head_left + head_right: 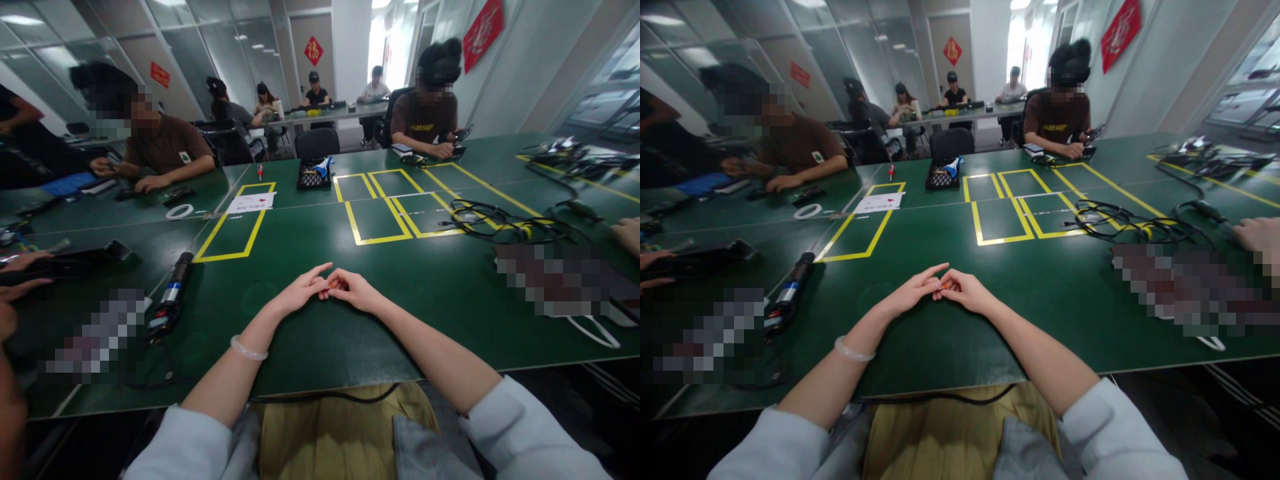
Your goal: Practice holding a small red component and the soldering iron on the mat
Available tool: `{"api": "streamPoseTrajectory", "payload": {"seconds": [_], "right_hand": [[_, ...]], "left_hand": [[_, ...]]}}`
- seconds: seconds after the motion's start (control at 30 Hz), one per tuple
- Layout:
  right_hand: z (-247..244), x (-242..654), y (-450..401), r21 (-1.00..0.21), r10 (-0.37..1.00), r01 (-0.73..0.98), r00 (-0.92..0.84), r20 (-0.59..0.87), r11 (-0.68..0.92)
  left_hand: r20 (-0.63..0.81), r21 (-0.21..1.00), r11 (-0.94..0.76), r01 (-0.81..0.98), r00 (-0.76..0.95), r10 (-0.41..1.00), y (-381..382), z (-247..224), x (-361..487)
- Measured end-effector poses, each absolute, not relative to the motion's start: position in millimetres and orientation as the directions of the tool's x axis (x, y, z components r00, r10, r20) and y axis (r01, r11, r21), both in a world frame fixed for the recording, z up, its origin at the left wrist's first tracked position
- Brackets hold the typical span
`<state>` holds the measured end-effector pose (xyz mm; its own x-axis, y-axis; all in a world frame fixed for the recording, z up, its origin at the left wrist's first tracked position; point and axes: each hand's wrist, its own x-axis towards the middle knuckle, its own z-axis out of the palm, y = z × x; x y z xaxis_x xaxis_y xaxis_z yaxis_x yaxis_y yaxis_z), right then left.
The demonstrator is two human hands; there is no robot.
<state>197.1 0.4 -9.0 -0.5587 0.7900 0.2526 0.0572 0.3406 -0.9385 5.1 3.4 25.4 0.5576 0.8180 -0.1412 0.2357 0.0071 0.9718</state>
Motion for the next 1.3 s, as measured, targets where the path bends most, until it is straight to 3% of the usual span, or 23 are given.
{"api": "streamPoseTrajectory", "payload": {"seconds": [0.23,0.5,0.8,1.3], "right_hand": [[-12,199,2,-0.921,0.842,0.148,-0.478,0.252,0.359],[-9,201,2,-0.891,0.855,0.222,-0.444,0.269,0.395],[-14,199,6,-0.938,0.884,0.171,-0.418,0.208,0.302],[-13,201,6,-0.886,0.862,0.221,-0.414,0.292,0.406]], "left_hand": [[-0.161,0.965,0.044,0.259,0.45,0.878,10,13,0],[-0.119,0.951,-0.047,0.306,0.502,0.857,8,11,4],[-0.066,0.962,-0.069,0.264,0.471,0.88,4,11,5],[-0.039,0.962,-0.088,0.259,0.45,0.892,6,7,3]]}}
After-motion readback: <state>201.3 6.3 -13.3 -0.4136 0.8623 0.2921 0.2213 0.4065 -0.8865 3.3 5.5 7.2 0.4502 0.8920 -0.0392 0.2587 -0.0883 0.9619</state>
